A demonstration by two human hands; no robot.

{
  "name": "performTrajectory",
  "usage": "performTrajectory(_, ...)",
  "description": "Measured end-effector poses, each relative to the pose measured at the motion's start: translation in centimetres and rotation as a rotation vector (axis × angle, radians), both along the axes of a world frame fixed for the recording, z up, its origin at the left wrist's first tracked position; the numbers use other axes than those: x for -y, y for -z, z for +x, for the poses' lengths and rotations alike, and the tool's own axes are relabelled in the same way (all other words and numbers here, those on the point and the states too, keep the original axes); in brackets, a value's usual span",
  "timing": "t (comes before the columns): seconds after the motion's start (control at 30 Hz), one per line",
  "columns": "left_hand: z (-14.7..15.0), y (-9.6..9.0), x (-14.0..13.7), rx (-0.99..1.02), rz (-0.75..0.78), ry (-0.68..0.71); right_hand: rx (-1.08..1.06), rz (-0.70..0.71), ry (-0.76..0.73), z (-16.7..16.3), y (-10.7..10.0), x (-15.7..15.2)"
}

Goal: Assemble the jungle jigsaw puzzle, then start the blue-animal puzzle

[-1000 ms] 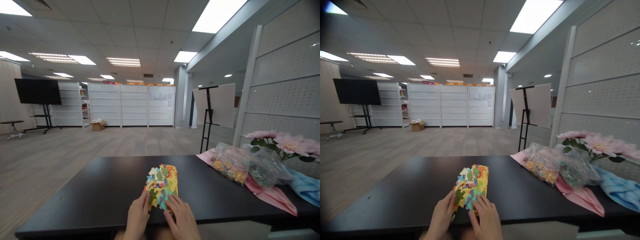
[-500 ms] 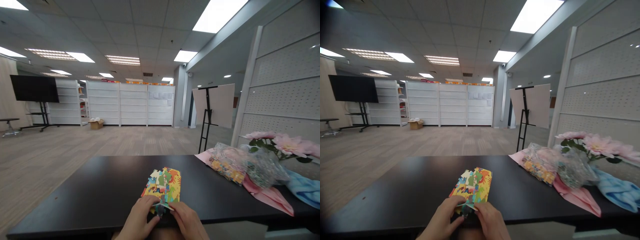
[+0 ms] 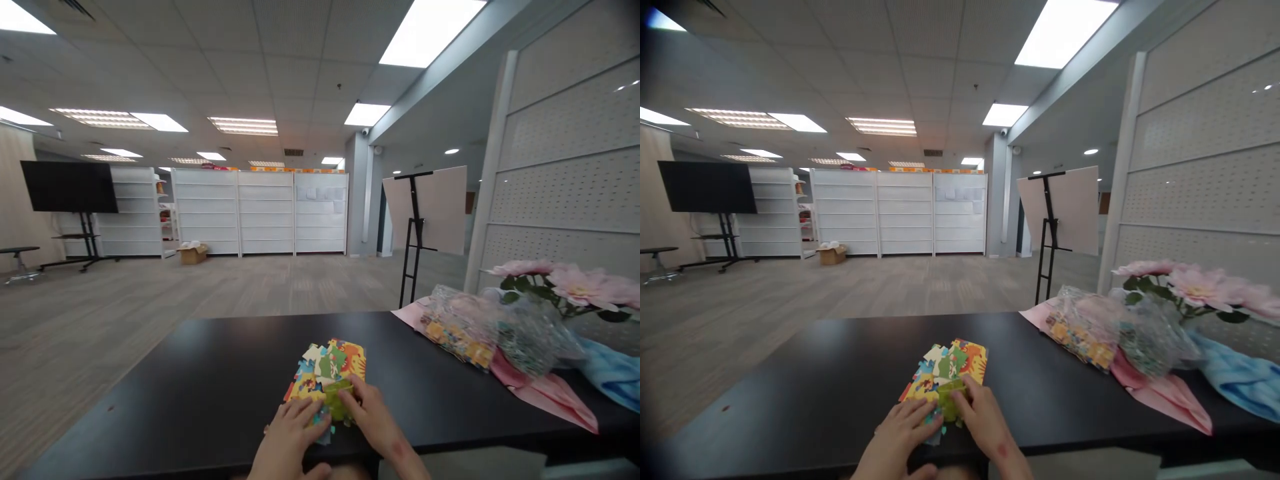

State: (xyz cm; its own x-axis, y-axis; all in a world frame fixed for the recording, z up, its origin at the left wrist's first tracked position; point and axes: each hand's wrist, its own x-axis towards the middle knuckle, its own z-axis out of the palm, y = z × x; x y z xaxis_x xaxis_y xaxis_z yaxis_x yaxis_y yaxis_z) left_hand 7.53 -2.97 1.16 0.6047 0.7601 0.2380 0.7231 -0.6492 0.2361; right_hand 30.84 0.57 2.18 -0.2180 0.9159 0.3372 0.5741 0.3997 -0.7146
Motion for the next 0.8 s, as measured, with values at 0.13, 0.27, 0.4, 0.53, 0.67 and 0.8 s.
performTrajectory(0.13,0.6,-0.6,-0.2,-0.024,-0.05,0.021,0.029,0.009,-0.017,0.0,-0.2,1.0)
performTrajectory(0.27,0.3,-1.4,0.6,0.163,-0.101,-0.052,-0.081,0.048,0.045,0.3,-0.4,1.4)
performTrajectory(0.4,-3.1,-1.0,1.3,0.335,-0.071,-0.058,0.142,0.12,-0.156,0.1,-1.2,2.3)
performTrajectory(0.53,-6.5,0.5,1.8,0.357,-0.067,-0.059,0.359,0.094,-0.306,-0.4,-2.2,2.9)
performTrajectory(0.67,-7.1,0.7,2.0,0.439,-0.054,-0.002,0.367,0.069,-0.276,-0.6,-2.3,2.7)
performTrajectory(0.8,-5.5,-0.5,1.4,0.537,-0.118,-0.104,0.289,0.103,-0.225,-0.6,-2.0,2.7)
